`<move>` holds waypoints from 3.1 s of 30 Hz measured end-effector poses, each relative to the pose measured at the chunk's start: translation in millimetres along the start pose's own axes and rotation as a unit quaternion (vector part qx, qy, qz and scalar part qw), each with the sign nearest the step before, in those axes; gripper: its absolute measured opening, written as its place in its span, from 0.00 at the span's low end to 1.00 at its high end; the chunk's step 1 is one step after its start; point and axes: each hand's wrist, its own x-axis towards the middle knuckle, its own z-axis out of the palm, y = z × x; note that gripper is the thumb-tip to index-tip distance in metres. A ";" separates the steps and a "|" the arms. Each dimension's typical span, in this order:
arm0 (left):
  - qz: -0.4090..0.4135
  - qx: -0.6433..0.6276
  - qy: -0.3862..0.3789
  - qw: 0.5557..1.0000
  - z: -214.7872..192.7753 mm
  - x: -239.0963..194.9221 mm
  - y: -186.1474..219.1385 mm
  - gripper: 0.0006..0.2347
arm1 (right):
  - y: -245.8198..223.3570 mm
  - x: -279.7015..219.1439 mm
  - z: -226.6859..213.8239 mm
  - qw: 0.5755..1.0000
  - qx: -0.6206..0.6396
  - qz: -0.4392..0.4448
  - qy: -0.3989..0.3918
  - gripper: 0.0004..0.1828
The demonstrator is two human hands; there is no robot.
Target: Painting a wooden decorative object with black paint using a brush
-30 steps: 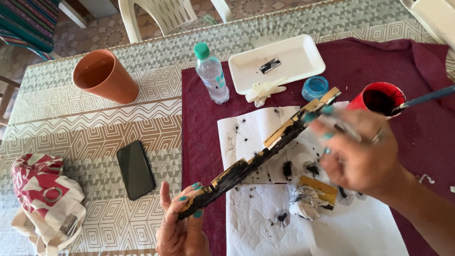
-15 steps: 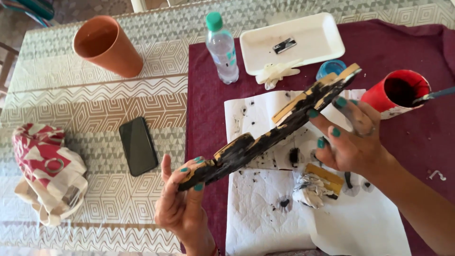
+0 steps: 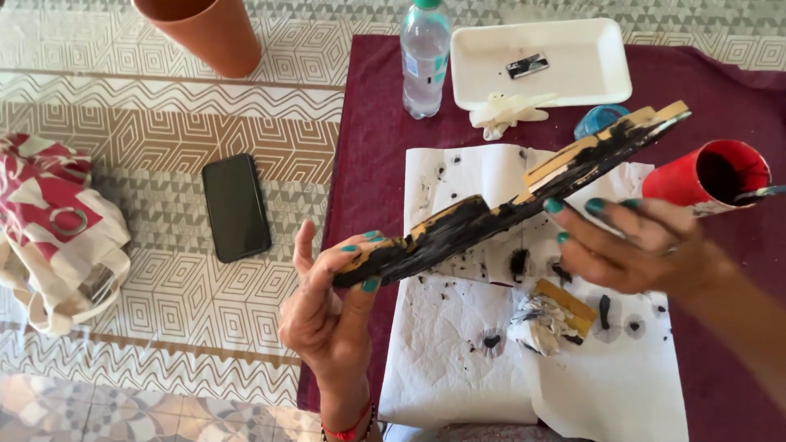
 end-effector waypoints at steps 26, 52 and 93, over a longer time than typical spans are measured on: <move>-0.002 -0.008 -0.004 1.000 3.4 -0.9 0.8 0.06 | -12.2 58.1 -7.9 0.981 0.082 -0.060 -0.163 0.19; -0.037 -0.027 0.043 0.998 11.7 -7.8 3.0 0.07 | -83.2 23.8 -5.5 0.893 0.327 0.306 0.039 0.20; -0.122 -0.092 0.082 0.985 0.2 -31.2 -9.0 0.10 | -38.1 32.8 -27.5 0.627 0.474 0.542 0.297 0.09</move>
